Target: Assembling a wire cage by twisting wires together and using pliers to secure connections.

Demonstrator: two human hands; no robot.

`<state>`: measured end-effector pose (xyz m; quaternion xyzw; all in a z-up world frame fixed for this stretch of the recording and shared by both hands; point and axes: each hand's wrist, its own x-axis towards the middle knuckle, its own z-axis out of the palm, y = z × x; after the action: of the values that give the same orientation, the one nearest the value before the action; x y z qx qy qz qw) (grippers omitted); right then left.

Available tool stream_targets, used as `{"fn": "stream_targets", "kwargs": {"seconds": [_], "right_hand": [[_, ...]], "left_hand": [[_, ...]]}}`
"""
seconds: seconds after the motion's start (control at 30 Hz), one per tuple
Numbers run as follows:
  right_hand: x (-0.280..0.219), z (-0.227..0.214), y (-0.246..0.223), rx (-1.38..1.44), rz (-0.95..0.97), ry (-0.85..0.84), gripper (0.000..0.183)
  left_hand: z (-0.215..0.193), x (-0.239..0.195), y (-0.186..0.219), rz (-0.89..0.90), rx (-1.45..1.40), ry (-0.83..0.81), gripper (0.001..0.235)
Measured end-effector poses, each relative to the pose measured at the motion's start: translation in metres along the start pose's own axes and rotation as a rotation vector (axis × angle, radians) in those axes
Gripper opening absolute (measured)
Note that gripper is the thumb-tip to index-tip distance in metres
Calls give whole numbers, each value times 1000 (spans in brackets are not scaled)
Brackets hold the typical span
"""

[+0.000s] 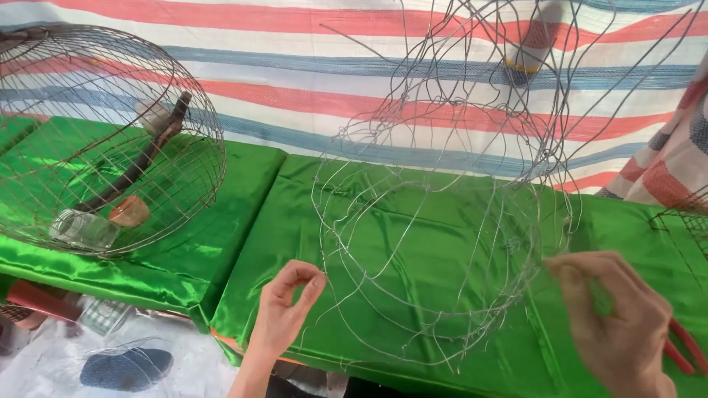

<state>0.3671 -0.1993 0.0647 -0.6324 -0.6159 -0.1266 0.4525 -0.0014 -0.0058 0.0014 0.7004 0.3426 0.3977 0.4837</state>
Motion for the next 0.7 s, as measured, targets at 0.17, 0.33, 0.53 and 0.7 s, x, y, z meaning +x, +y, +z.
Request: {"fn": "stream_targets", "kwargs": {"seconds": [0.17,0.33,0.53,0.7], "right_hand": [[24,12,-27,-31,13,-56,10],[34,22,-23,-35,202,-102,11],[4,25,-44,-27,-6,-1,10],[-9,15,-63,80,-22,-249,16]], "left_hand": [[-6,-1,15,11,-96,-289,30],[-1,0,-13,-75,-580,-406,21],[8,2,-14,-152,-567,-337,16],[19,15,-8,-179,-616,-261,11]]}}
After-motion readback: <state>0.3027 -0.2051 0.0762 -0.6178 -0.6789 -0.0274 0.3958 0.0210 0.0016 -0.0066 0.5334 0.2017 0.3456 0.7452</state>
